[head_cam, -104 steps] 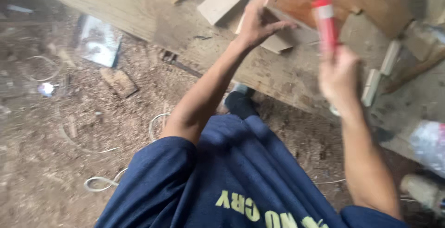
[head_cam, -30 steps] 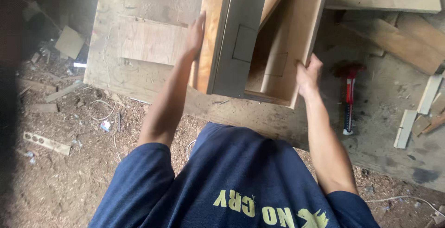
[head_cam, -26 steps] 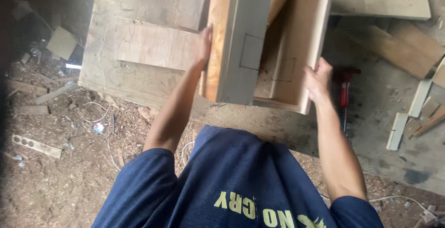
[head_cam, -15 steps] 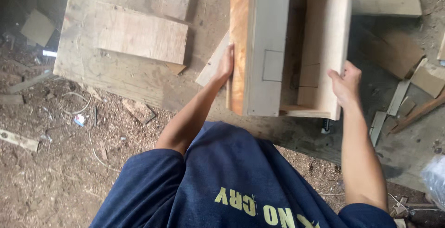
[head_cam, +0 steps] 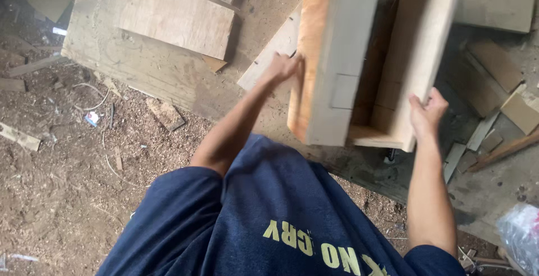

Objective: The person assembles a wooden box-like structure by positioning planks and hammering nails into place. They repeatedly align pieces, insert nails, and strike them with a hammer to secure the joints.

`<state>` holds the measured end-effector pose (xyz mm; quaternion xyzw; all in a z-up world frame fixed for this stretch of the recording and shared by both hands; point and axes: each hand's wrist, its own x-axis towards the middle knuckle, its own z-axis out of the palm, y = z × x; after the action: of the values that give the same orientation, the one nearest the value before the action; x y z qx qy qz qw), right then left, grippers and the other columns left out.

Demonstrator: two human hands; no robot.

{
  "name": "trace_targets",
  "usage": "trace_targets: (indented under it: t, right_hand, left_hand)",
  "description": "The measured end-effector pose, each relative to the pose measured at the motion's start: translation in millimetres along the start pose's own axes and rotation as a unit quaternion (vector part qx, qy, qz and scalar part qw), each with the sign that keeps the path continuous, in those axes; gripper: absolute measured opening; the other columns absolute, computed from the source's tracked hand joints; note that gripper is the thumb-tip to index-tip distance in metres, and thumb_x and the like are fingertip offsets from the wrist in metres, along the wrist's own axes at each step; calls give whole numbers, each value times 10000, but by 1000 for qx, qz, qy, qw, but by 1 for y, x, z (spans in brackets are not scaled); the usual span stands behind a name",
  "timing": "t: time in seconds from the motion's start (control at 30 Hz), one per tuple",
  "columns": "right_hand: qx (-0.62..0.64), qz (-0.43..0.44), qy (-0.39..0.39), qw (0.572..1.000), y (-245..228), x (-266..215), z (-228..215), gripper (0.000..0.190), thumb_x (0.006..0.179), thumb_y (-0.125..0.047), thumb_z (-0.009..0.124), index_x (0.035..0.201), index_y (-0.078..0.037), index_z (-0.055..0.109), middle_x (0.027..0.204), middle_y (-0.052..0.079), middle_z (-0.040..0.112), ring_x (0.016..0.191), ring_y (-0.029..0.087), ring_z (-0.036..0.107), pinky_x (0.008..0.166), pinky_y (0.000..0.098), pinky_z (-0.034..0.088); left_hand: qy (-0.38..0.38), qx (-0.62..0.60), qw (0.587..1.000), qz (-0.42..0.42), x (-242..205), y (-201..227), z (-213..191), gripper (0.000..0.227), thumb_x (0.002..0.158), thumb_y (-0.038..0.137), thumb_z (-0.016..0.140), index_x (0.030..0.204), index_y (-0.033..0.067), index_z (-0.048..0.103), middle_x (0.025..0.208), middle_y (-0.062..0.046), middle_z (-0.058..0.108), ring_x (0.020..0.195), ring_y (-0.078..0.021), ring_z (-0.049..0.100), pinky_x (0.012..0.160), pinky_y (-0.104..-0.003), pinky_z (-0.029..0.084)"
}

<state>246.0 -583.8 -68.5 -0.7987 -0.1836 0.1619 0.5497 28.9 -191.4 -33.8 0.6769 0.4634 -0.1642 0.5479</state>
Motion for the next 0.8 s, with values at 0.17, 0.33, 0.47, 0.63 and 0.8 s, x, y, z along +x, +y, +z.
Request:
trace_targets:
  t: [0.17,0.33,0.47,0.63,0.8]
  right_hand:
    - [-61,-5,26,998,-33,-6,14,139,978,43,725,1092,41,644,1025,87,718,941,143,662,839,297,534]
    - [-313,-259,238,882,-86,-20,43,430,861,146,758,1247,73,582,1272,245,592,1203,352,600,1000,437,522]
    - [-59,-83,80,992,-119,-15,98,298,1009,-20,717,1286,-11,606,1227,120,642,1115,215,662,965,353,570]
    - [-3,83,10,996,-131,0,132,389,1004,-228,682,1323,-30,579,1251,95,638,1130,208,604,982,364,502]
    - [284,212,-113,928,-148,0,148,589,1021,-471,540,1396,-19,574,1407,91,627,1304,214,578,1122,379,451]
  left_hand:
    - [230,353,895,147,1,-15,-41,814,741,336,810,1388,45,410,1335,-264,419,1232,-395,431,940,-534,468]
    - [209,354,889,203,4,-49,-39,1272,512,423,993,1460,9,253,1324,-261,389,1244,-430,403,995,-543,423]
    - [169,318,914,186,14,-50,-45,1159,544,338,978,1448,45,316,1329,-219,430,1270,-407,431,1061,-514,431]
    - [216,321,897,215,20,-33,-81,1140,519,392,1015,1351,-20,353,1298,-245,432,1196,-430,500,955,-504,510]
    - [153,427,852,261,10,12,-155,1221,510,453,1013,1389,-64,342,1264,-273,458,1012,-400,633,799,-438,597]
